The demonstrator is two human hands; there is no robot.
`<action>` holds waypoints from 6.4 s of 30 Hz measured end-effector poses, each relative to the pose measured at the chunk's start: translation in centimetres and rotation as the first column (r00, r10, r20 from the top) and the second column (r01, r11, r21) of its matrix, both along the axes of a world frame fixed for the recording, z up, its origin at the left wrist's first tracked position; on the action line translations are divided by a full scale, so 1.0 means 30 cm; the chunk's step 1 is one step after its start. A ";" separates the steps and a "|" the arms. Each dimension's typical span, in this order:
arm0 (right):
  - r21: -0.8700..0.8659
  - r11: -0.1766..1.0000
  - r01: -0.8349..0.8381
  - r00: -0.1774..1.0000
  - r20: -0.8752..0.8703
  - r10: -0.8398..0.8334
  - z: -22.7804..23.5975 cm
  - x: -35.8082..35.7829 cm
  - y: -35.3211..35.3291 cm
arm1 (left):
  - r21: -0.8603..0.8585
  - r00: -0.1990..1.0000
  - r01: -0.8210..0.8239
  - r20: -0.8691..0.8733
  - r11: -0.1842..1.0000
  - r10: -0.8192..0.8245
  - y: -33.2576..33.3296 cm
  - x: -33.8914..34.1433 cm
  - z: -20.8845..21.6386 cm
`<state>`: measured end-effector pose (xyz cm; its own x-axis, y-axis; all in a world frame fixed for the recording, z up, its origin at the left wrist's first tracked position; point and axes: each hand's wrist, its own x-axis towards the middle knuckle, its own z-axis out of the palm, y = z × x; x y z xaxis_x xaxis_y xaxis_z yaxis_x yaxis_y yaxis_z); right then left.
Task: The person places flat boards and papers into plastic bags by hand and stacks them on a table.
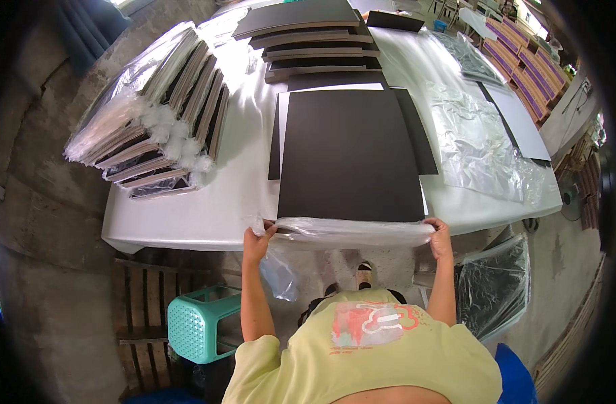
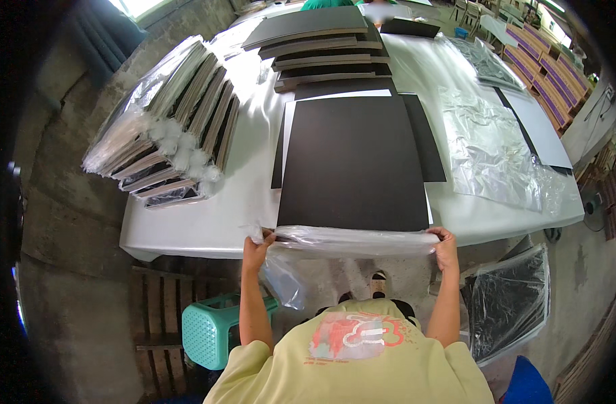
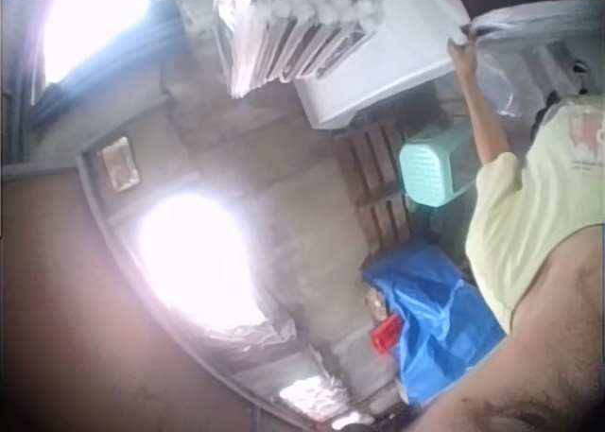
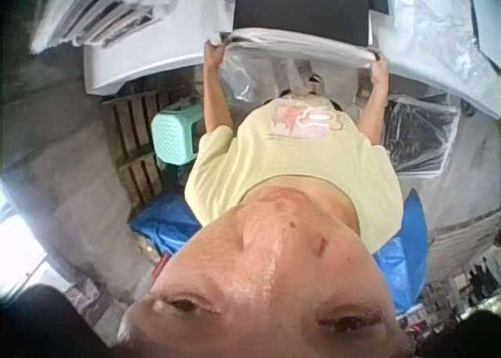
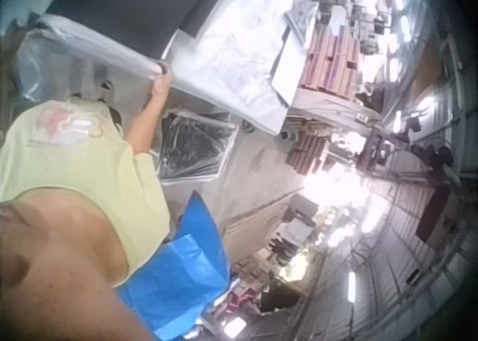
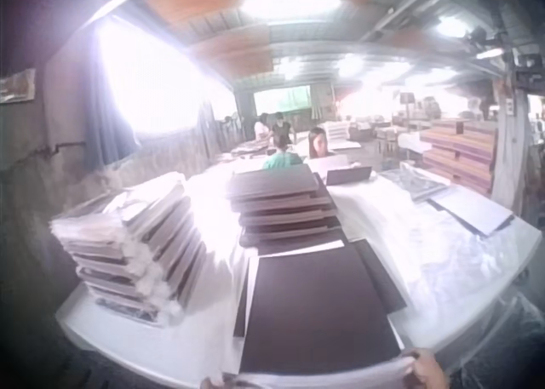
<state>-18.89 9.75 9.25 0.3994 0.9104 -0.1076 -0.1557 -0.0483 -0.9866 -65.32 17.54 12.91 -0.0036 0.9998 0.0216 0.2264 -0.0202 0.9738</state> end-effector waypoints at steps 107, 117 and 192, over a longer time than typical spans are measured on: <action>0.332 0.943 -0.016 0.657 0.715 -0.240 0.655 0.153 -0.472 | 0.782 0.893 0.208 0.093 0.588 -0.439 -0.042 0.106 0.578; -0.094 0.991 -0.094 0.254 0.960 0.115 0.745 0.409 -0.700 | 0.559 0.533 0.786 -0.395 0.264 -0.748 -0.135 0.548 0.937; 0.103 0.984 -0.146 0.940 0.326 0.105 0.422 -0.464 -0.160 | -0.201 0.591 0.157 0.804 0.967 0.071 -0.388 0.657 0.196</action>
<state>-32.81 4.94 21.91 0.2761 0.9532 0.1228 0.1662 0.0785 -0.9830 -45.61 5.90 18.80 0.1378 0.9716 -0.1921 -0.6402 0.2354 0.7313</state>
